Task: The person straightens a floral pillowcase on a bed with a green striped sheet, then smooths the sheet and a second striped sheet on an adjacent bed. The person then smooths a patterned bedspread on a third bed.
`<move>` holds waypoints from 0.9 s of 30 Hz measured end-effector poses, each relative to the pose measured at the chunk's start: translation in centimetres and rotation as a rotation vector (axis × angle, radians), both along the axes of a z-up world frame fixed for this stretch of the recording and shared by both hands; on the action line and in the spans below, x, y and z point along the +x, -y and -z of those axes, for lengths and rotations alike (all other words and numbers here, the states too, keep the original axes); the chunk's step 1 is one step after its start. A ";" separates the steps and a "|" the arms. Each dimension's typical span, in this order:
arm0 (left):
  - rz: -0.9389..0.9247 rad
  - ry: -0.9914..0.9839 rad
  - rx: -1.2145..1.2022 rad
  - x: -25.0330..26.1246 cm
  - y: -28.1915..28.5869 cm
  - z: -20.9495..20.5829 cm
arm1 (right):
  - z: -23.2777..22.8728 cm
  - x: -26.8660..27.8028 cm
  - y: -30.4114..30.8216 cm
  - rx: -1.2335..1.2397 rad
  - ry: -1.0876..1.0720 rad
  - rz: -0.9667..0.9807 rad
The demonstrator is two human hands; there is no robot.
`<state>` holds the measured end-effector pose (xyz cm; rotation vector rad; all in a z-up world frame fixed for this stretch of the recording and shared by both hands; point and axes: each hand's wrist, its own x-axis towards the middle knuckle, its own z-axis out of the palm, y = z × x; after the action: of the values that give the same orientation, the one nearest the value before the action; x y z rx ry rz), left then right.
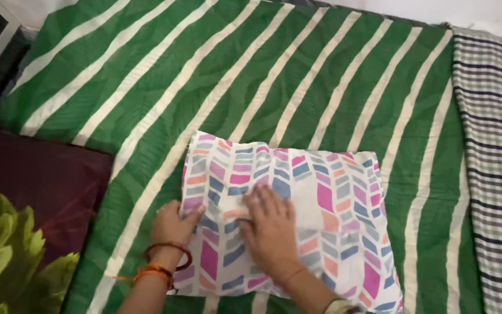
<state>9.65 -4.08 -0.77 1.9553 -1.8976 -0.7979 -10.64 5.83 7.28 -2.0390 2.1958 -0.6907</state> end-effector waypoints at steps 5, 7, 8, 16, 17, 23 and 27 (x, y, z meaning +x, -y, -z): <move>-0.200 -0.242 0.045 2.9 0.2 0.7 | 0.6 3.0 0.6 -0.007 0.411 -0.262; -0.172 -0.268 0.049 3.3 0.0 1.4 | 1.0 3.2 0.9 0.003 0.362 -0.265; -0.158 -0.374 0.219 3.7 -0.3 1.7 | 1.3 3.3 1.2 0.030 0.292 -0.234; 0.354 -0.621 0.797 8.8 -4.9 4.8 | 2.7 5.3 1.7 0.098 0.070 -0.153; 0.306 -0.634 0.725 9.9 -4.5 4.5 | 2.8 5.5 1.7 0.080 0.072 -0.155; 0.264 -0.225 0.277 10.0 -3.7 -1.3 | 2.2 4.8 1.4 0.028 0.130 -0.258; 0.126 -0.143 -0.443 2.7 -3.0 -4.8 | 2.6 3.4 1.3 -0.089 0.134 -0.053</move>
<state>12.32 -1.12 4.07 1.4867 -1.9259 -0.4785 -7.23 4.54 4.63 -2.0174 2.0659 -0.9063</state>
